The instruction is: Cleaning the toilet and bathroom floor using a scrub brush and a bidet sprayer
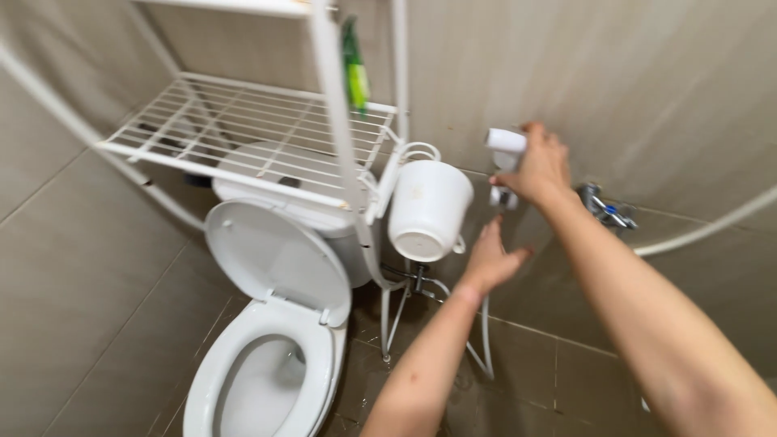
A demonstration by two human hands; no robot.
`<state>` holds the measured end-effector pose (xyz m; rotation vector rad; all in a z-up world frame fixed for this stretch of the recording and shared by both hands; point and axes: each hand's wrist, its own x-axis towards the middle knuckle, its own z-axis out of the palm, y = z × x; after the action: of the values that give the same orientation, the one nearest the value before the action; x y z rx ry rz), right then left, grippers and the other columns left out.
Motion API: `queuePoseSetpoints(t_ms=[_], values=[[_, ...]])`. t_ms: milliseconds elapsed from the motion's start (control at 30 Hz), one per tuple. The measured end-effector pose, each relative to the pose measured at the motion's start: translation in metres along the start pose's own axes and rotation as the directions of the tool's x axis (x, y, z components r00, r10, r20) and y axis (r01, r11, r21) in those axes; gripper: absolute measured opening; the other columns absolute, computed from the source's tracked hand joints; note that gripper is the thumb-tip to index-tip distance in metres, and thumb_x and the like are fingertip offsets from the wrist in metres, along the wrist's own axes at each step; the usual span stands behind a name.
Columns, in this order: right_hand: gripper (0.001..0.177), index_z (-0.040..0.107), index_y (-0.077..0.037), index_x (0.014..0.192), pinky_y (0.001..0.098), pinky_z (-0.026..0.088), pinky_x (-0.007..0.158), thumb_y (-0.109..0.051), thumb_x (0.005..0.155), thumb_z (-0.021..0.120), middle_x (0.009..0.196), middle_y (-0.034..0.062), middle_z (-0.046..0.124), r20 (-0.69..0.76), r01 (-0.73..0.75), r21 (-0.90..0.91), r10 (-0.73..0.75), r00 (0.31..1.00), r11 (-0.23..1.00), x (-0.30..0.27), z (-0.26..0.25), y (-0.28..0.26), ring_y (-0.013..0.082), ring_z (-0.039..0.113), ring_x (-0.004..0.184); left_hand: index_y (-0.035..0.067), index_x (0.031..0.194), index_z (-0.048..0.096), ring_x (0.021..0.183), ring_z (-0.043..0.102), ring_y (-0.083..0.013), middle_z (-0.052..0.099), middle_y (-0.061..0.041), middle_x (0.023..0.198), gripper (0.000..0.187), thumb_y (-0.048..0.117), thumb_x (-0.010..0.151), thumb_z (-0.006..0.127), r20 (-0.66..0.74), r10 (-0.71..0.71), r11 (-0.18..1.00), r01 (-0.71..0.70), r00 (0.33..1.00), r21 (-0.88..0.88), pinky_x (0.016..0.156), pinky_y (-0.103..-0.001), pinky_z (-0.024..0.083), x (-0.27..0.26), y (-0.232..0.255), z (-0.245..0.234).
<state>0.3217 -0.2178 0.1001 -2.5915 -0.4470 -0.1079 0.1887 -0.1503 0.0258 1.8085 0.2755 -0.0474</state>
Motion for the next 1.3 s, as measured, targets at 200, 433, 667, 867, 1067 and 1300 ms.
queuePoseSetpoints(t_ms=[200,433,667,867,1067,1300], values=[[0.031,0.057,-0.004,0.104,0.0494,0.038,0.099,0.008,0.08,0.072,0.102,0.0143,0.057,-0.726,0.584,-0.051,-0.432,0.536,0.81,-0.09,0.038,-0.078,0.039,0.055,0.103,-0.003,0.132,0.054,0.117,0.063,-0.0425,0.065,-0.029,0.122,0.052,0.022,0.088,0.066,-0.101,0.095,0.996,-0.094,0.99,0.008,0.099,-0.053,0.053,-0.069,-0.061,-0.039],[0.023,0.06,0.001,0.105,0.0494,0.052,0.082,-0.008,0.085,0.061,0.106,0.0193,0.062,-0.095,0.797,0.212,-0.799,0.593,0.566,-0.13,0.175,-0.239,0.0383,0.057,0.101,0.013,0.111,0.056,0.083,0.069,-0.0254,0.071,-0.008,0.09,0.023,0.02,0.089,0.06,-0.211,-0.036,0.999,0.027,0.977,-0.045,0.074,-0.036,0.052,-0.133,-0.229,-0.067],[0.061,0.048,-0.002,0.145,0.0643,0.041,0.106,-0.046,0.103,0.046,0.148,0.0248,0.048,0.279,0.438,0.08,-0.442,0.852,0.895,-0.055,0.248,-0.317,0.0473,0.045,0.138,-0.002,0.139,0.047,0.127,0.052,-0.0495,0.052,-0.029,0.134,0.052,0.016,0.091,0.057,-0.458,0.126,0.972,-0.018,0.88,0.235,0.102,-0.058,0.048,-0.132,-0.187,-0.203],[0.094,0.03,-0.018,0.159,0.063,0.028,0.115,-0.082,0.097,0.001,0.163,0.0121,0.032,0.46,0.135,0.045,-0.141,0.877,0.99,-0.017,0.282,-0.317,0.0386,0.032,0.149,-0.005,0.136,0.05,0.151,0.03,-0.0414,0.04,-0.024,0.152,0.062,0.017,0.08,0.065,-0.493,0.397,0.797,-0.025,0.775,0.603,0.116,-0.056,0.035,-0.071,-0.16,-0.294],[0.085,0.029,-0.027,0.161,0.0576,0.026,0.118,-0.074,0.098,-0.002,0.166,0.0049,0.026,0.533,0.245,-0.085,-0.164,0.83,0.966,-0.019,0.259,-0.324,0.0339,0.025,0.152,-0.005,0.142,0.043,0.151,0.029,-0.0446,0.031,-0.025,0.157,0.056,0.017,0.092,0.054,-0.653,0.467,0.788,0.055,0.596,0.613,0.115,-0.063,0.033,-0.041,-0.166,-0.341],[0.071,0.034,-0.033,0.159,0.0589,0.025,0.118,-0.063,0.103,0.004,0.163,-0.0028,0.035,0.487,0.252,-0.155,-0.148,0.861,0.955,-0.013,0.267,-0.318,0.0299,0.034,0.149,0.004,0.15,0.044,0.157,0.02,-0.0349,0.038,-0.014,0.161,0.051,0.02,0.102,0.045,-0.582,0.47,0.717,0.098,0.663,0.691,0.117,-0.067,0.028,-0.018,-0.162,-0.358]])
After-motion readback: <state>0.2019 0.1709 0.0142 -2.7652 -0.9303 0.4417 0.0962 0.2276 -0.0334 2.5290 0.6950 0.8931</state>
